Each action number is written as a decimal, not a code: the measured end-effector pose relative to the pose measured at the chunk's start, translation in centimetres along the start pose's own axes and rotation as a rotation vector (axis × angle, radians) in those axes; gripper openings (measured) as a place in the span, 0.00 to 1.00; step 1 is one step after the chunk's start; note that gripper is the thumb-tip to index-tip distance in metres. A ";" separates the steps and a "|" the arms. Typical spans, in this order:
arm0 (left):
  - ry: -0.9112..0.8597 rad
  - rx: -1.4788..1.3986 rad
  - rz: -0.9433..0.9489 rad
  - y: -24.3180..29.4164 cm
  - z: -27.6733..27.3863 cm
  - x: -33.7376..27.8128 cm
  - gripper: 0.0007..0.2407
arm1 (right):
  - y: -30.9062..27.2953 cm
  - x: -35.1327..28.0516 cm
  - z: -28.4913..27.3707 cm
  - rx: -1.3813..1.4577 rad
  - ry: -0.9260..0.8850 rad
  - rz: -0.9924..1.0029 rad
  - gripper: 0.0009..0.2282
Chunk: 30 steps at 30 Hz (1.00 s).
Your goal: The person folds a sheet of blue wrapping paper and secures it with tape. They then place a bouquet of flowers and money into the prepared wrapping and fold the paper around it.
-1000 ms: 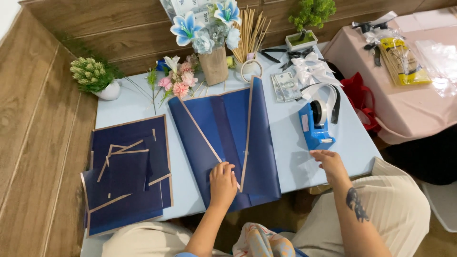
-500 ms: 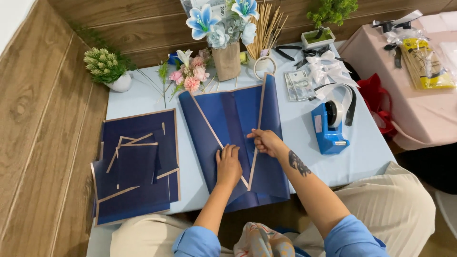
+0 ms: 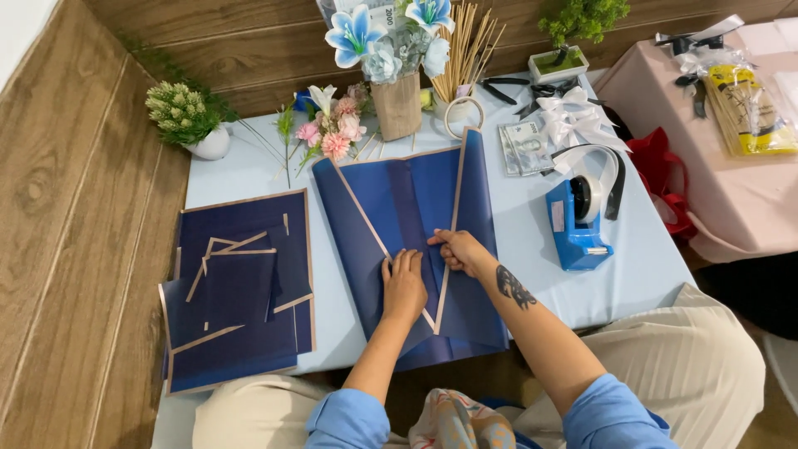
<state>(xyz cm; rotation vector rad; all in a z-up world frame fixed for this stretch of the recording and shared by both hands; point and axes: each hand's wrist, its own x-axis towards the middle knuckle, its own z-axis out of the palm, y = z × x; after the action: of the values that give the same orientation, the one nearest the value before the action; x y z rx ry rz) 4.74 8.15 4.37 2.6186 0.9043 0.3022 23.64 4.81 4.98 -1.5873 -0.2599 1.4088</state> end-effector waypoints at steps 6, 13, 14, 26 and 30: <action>-0.013 0.004 0.012 0.5 -0.4 0.4 0.22 | 0.0 0.3 0.2 -0.048 0.028 -0.006 0.17; -0.138 0.123 0.092 -0.1 0.6 1.1 0.23 | 0.0 -0.1 0.5 -0.099 0.063 -0.014 0.17; -0.138 0.123 0.091 -0.2 0.6 1.2 0.23 | 0.1 0.1 0.4 -0.100 0.063 -0.014 0.17; -0.194 0.383 0.281 0.2 0.4 3.2 0.18 | -0.9 2.6 -2.3 -0.686 0.400 -0.343 0.17; -0.244 0.391 0.261 0.0 1.0 3.2 0.16 | -0.6 -2.4 -3.4 -0.696 0.449 -0.405 0.17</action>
<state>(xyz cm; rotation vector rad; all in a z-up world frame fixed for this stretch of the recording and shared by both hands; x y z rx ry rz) 7.55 9.94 3.74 3.0497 0.5847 -0.1480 26.03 1.80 6.52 -2.2004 -0.8100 0.6397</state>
